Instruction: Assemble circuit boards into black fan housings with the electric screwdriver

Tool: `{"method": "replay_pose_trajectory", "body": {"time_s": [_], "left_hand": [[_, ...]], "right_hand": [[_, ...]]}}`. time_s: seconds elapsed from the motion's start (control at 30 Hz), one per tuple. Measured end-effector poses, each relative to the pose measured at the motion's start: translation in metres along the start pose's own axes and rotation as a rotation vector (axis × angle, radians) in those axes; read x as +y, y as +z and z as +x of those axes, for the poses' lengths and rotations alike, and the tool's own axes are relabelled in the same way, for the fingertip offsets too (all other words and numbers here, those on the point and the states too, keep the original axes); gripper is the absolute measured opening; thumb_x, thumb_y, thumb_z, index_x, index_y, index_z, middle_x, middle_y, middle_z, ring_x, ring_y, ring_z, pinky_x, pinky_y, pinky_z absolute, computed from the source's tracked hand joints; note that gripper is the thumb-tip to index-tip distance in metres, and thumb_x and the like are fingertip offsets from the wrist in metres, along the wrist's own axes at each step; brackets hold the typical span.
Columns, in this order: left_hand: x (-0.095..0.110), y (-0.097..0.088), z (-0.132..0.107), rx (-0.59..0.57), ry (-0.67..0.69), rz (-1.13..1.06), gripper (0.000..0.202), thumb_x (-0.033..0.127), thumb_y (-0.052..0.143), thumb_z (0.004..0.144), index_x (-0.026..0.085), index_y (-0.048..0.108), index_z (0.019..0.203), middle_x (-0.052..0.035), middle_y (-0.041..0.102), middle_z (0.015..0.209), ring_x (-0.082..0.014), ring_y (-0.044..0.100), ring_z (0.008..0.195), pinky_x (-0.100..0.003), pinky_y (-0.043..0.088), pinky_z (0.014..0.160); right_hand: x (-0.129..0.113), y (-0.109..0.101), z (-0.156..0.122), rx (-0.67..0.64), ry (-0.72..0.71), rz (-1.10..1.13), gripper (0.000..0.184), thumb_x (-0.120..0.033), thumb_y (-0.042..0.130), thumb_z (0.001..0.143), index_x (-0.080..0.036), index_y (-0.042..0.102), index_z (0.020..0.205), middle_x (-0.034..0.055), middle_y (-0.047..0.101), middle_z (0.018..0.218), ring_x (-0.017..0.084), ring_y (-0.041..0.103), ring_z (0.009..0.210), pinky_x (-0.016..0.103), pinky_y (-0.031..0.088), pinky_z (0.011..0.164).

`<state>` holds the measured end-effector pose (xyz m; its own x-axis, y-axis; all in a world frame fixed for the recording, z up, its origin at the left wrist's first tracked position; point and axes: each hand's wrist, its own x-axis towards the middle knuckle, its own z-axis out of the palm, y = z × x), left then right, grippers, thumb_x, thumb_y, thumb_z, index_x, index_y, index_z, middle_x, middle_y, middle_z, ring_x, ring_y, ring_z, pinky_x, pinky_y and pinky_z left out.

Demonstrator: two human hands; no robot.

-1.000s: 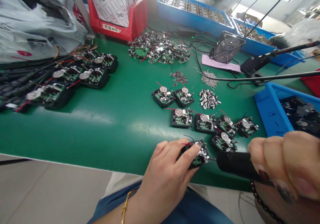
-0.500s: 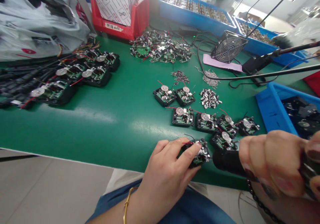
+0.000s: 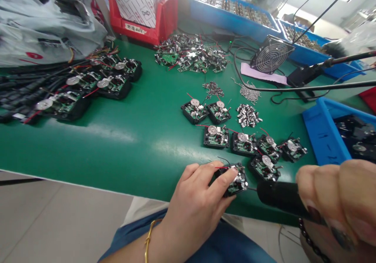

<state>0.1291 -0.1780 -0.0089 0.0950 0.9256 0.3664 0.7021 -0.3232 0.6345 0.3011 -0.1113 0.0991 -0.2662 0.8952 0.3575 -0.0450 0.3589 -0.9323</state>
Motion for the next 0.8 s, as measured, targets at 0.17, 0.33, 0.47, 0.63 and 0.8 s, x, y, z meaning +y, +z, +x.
{"method": "replay_pose_trajectory", "body": {"time_s": [0.17, 0.33, 0.47, 0.63, 0.8], "left_hand": [[0.0, -0.001, 0.0, -0.018, -0.008, -0.002, 0.036, 0.033, 0.067, 0.1, 0.029, 0.061, 0.135, -0.0045, 0.067, 0.131, -0.0218, 0.063, 0.118, -0.037, 0.041, 0.096], [0.0, -0.001, 0.0, -0.022, 0.005, 0.003, 0.038, 0.034, 0.068, 0.099, 0.029, 0.06, 0.136, -0.0045, 0.067, 0.131, -0.0214, 0.062, 0.12, -0.037, 0.04, 0.099], [-0.001, -0.001, 0.001, -0.037, -0.002, -0.001, 0.042, 0.033, 0.071, 0.097, 0.029, 0.058, 0.137, -0.0043, 0.067, 0.131, -0.0215, 0.063, 0.12, -0.038, 0.041, 0.099], [0.0, -0.001, 0.0, -0.027, -0.006, -0.007, 0.043, 0.033, 0.072, 0.096, 0.029, 0.058, 0.137, -0.0053, 0.067, 0.13, -0.0225, 0.064, 0.119, -0.039, 0.042, 0.097], [0.001, -0.003, 0.001, -0.048, -0.027, -0.008, 0.046, 0.026, 0.074, 0.094, 0.031, 0.057, 0.136, -0.0056, 0.065, 0.131, -0.024, 0.062, 0.12, -0.041, 0.045, 0.097]], "right_hand": [[-0.005, 0.011, 0.005, 0.074, 0.024, 0.142, 0.042, -0.04, 0.07, 0.101, -0.027, 0.05, 0.066, -0.0088, 0.023, 0.041, 0.009, 0.024, 0.025, 0.03, 0.028, 0.034], [-0.004, 0.013, 0.004, -0.009, -0.025, 0.07, 0.046, -0.044, 0.076, 0.095, -0.026, 0.046, 0.065, -0.0097, 0.026, 0.039, 0.009, 0.026, 0.023, 0.029, 0.028, 0.031], [-0.006, 0.017, 0.003, 0.002, -0.028, 0.01, 0.052, -0.05, 0.085, 0.086, -0.025, 0.042, 0.069, -0.0105, 0.027, 0.042, 0.009, 0.021, 0.025, 0.031, 0.025, 0.032], [-0.007, 0.019, 0.003, -0.043, -0.034, 0.078, 0.048, -0.051, 0.085, 0.086, -0.026, 0.046, 0.075, -0.0111, 0.032, 0.045, 0.007, 0.022, 0.027, 0.029, 0.025, 0.035], [0.007, -0.004, -0.006, -0.09, -0.02, 0.032, 0.03, -0.057, 0.074, 0.094, -0.033, 0.058, 0.085, -0.0105, 0.032, 0.043, 0.011, 0.023, 0.026, 0.031, 0.032, 0.037]]}}
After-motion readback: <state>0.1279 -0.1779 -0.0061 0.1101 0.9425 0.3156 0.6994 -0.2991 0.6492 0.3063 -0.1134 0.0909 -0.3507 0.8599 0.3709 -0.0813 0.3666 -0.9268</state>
